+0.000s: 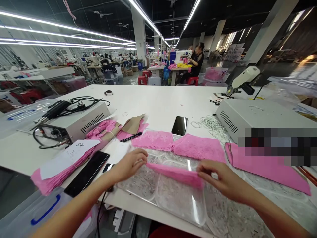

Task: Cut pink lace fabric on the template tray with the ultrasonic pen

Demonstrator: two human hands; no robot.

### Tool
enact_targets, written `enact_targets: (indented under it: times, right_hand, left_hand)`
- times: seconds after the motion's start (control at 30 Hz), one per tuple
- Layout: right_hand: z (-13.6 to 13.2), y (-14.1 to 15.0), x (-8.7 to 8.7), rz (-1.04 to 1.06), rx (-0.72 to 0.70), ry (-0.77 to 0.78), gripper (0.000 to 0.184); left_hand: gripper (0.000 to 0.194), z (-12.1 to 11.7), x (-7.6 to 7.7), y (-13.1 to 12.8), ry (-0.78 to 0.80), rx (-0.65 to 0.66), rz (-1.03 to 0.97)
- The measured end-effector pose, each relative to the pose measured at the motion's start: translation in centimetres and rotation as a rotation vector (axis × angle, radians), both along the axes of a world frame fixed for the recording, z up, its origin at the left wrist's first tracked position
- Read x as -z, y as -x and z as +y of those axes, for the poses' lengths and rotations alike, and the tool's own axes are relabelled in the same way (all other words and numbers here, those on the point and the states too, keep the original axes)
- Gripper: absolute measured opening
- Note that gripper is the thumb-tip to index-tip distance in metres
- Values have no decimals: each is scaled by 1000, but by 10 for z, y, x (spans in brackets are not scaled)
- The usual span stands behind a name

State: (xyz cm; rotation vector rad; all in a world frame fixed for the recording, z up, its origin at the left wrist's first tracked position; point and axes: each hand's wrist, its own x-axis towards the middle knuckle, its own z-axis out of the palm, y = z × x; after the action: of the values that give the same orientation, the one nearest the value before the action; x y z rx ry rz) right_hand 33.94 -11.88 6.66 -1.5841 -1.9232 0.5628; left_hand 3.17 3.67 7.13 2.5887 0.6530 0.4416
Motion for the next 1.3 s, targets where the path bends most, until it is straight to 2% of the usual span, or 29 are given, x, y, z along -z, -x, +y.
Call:
enact_targets:
  times: [0.13, 0.23, 0.3, 0.4, 0.53, 0.63, 0.7, 0.8, 0.9, 0.93, 1.03, 1.17, 1.3]
  right_hand:
    - [71, -8, -26, 35, 32, 9, 27]
    - [124, -9, -38, 35, 68, -97, 21]
    - [149, -6, -37, 31, 77, -158, 16]
    - [165, 5, -19, 3, 41, -204, 14]
    - [153, 9, 14, -11, 19, -192, 11]
    - [124, -9, 22, 18, 109, -202, 18]
    - [100, -27, 20, 32, 156, -185, 19]
    - [65, -50, 20, 18, 184, -148, 16]
    - [43, -59, 27, -72, 182, -134, 26]
    - [39, -59, 31, -106, 175, -137, 30]
    - [37, -59, 40, -150, 155, -158, 28]
    - [41, -64, 47, -119, 148, -176, 18]
    - [44, -69, 50, -87, 142, -203, 19]
  left_hand:
    - [24, 63, -27, -9, -70, -90, -14]
    - [27, 103, -36, -10, -144, -176, -29]
    - [31, 117, -35, -6, -184, -200, -21]
    - [35, 122, -21, 3, -214, -153, 29]
    - [34, 114, 3, 10, -249, -69, 74]
    - [32, 101, 10, -1, -283, -23, 51]
    - [25, 84, 12, -21, -292, 43, 34]
    - [13, 52, 18, -69, -299, 174, 27]
    - [30, 27, 29, -119, -318, 248, 41]
    - [27, 23, 32, -133, -324, 257, 47]
    - [9, 23, 37, -157, -322, 257, 57]
    - [17, 34, 33, -161, -279, 257, 55]
    - [20, 39, 24, -161, -262, 241, 50]
